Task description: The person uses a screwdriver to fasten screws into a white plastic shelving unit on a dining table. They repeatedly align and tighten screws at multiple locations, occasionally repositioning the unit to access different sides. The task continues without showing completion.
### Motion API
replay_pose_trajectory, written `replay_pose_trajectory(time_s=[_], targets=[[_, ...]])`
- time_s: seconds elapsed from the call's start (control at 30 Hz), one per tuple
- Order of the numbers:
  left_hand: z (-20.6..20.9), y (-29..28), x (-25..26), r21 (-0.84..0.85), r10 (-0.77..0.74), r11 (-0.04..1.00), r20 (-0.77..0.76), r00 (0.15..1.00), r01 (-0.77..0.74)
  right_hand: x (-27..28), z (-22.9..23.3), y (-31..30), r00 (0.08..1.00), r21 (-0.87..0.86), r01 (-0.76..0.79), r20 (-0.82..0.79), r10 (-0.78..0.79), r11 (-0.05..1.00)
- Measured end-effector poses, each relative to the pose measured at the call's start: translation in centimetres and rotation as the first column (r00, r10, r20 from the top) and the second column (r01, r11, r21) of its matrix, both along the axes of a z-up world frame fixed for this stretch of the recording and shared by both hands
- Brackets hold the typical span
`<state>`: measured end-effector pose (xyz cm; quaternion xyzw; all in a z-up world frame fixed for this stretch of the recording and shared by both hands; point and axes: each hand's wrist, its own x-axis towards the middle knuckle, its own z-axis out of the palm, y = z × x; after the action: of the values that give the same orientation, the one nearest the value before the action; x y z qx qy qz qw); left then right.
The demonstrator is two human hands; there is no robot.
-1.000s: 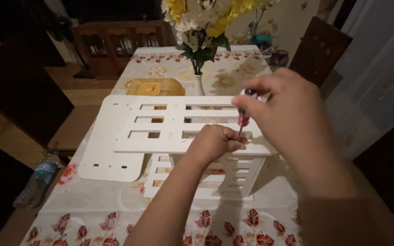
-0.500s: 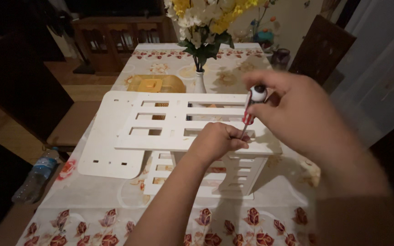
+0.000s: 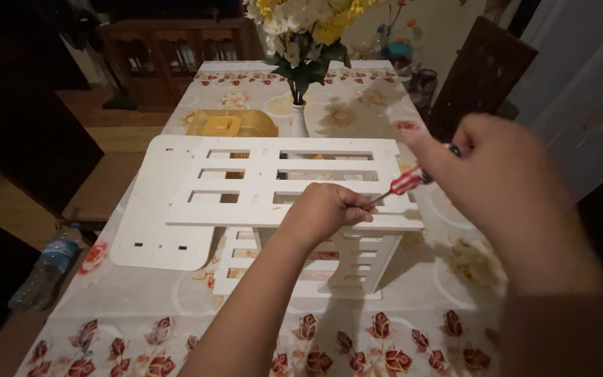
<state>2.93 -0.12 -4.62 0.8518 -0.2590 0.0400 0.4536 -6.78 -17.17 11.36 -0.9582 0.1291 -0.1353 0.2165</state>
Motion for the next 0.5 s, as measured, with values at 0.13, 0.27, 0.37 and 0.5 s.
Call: replay_pose_trajectory(time_s=[0.13, 0.27, 0.37, 0.5], targets=[[0.4, -0.1, -0.5, 0.099, -0.014, 0.995, 0.227, 0.974, -0.009, -1.4, -0.7, -1.7, 0.979, 0.276, -0.118, -0.129, 0.158, 0.954], [0.6, 0.1, -1.7, 0.053, 0.014, 0.998, 0.41, 0.912, -0.039, -0.9, -2.0, -3.2, 0.842, -0.049, -0.121, -0.533, 0.076, 0.991], [0.0, 0.5, -2.7, 0.0, 0.078, 0.996, 0.56, 0.825, -0.094, -0.6, -4.8, -5.3, 0.686, 0.02, -0.104, -0.723, 0.086, 0.994], [-4.5, 1.8, -6.3, -0.045, 0.241, 0.955, 0.699, 0.673, -0.294, -0.7, -12.7, -10.3, 0.732, 0.211, -0.112, -0.644, 0.224, 0.971]])
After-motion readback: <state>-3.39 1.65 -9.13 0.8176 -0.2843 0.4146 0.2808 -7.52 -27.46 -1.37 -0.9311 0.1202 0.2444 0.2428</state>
